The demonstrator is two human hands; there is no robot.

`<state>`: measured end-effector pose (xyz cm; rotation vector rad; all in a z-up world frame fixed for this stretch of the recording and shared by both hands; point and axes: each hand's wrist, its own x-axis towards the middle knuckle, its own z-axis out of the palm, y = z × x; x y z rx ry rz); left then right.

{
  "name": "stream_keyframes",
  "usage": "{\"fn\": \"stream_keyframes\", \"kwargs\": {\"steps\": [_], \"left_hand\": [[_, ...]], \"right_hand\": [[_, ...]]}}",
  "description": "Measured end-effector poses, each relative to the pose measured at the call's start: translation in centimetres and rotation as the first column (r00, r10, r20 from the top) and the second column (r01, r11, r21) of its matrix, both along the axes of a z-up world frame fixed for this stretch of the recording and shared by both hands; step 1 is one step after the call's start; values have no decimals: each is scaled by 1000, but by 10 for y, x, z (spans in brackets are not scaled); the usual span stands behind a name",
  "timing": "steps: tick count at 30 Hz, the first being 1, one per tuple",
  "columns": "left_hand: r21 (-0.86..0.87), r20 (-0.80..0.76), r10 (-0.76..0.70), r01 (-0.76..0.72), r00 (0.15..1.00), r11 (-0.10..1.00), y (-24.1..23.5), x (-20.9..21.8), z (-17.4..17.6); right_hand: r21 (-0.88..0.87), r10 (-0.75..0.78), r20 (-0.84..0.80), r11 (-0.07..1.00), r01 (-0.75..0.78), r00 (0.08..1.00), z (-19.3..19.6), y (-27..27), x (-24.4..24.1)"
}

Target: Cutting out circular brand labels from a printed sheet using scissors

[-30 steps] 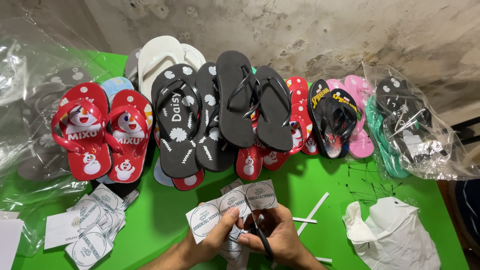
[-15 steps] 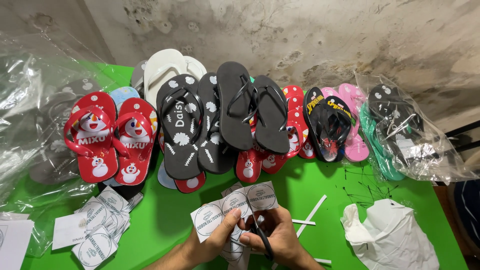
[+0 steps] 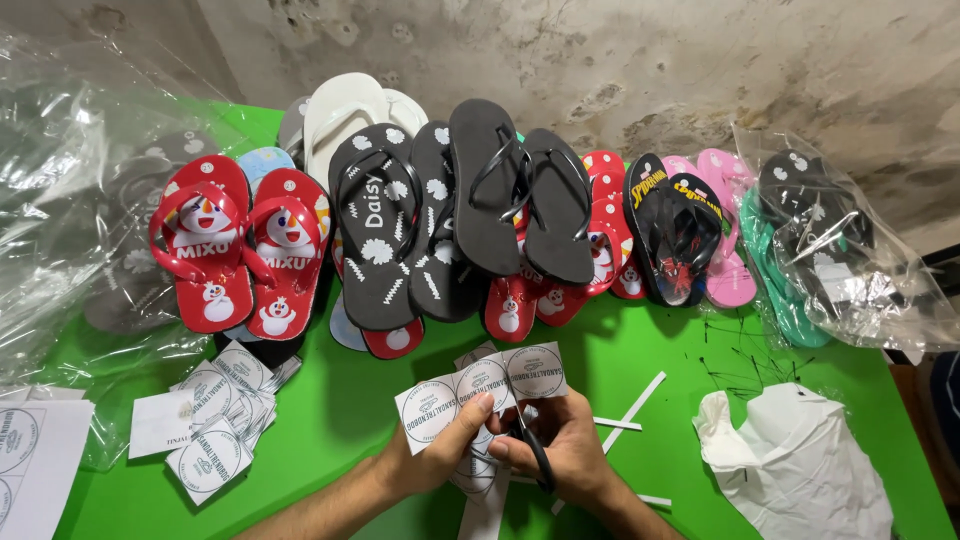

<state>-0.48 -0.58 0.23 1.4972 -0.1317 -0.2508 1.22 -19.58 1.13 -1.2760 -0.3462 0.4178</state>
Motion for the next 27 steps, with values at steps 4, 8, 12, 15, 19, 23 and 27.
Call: {"fn": "stream_keyframes", "kwargs": {"steps": [4,8,12,15,19,23,27], "left_hand": [[-25,-55,-11,9,998,1000,-1,-2,1],[-29,-19,0,-1,1000,1000,-2,-1,1],[3,3,20,-20,1000,1000,-2,-1,1],[-26,-43,3,-4,999,1000,-2,0,-1],[-32,-38,20,-21,999,999,-2,0,-1],[-25,-34,13,-14,999,1000,-1,3,-1],[11,-37,-1,1,999,1000,-1,4,-2]], "right_hand": [[-54,-18,13,998,18,1000,3,0,-1],[-52,-26,31,998,27,999,3,-1,-1],[-89,-32,35,995,35,999,4,-2,-1],[-61,-36,-15,998,35,999,-2,-2,-1],[-73,-42,8,996,42,999,2,-2,0],[-39,-26,29,999,28,999,4,-1,3],[-57,-42,20,997,43,999,-1,-4,2]]}}
